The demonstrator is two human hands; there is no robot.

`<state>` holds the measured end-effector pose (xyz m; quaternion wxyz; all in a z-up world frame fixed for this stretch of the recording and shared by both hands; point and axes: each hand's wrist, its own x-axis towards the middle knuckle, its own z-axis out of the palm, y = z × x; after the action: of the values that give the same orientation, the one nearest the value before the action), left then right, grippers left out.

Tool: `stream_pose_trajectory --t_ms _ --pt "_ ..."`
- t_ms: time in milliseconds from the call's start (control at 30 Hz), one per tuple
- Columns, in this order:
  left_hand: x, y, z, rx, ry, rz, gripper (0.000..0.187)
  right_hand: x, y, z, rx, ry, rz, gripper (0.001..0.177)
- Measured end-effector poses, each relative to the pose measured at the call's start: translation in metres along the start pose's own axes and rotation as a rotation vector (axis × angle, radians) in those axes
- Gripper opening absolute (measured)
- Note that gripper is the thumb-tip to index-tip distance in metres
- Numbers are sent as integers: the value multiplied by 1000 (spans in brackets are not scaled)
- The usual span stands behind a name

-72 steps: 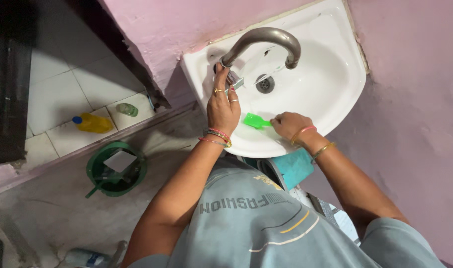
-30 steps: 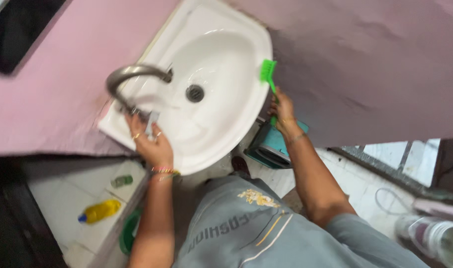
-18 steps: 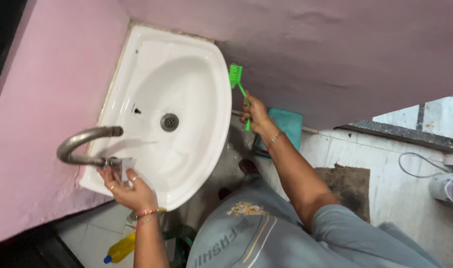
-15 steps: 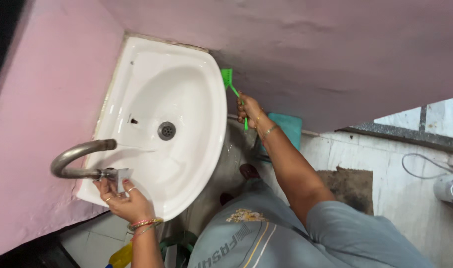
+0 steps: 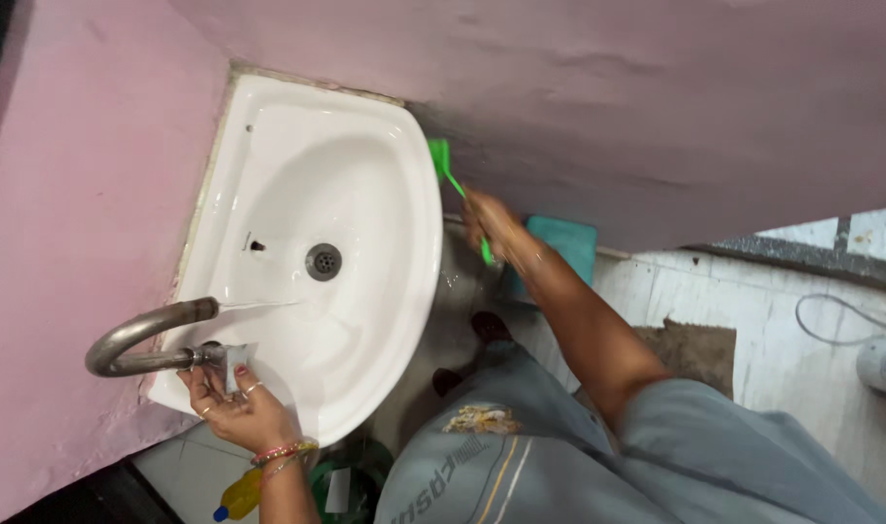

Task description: The person scrubs a white bathroom sink with a green brush, focusing on the basin, faucet, and drain area. The person repeatedly rinses the brush under running water and continues scrubbing different parts of the sink throughout the clip.

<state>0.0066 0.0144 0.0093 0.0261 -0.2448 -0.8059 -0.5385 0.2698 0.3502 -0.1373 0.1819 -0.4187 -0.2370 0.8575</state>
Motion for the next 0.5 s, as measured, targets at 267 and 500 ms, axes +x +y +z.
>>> stream_pose_trajectory --t_ms 267,500 --pt "-7 -10 -2 -75 -5 -136 64 -163 62 34 -1061 -3 -395 41" --pt "-17 -12 -13 -47 -12 174 84 -200 -20 171 -1964 138 -711 33"
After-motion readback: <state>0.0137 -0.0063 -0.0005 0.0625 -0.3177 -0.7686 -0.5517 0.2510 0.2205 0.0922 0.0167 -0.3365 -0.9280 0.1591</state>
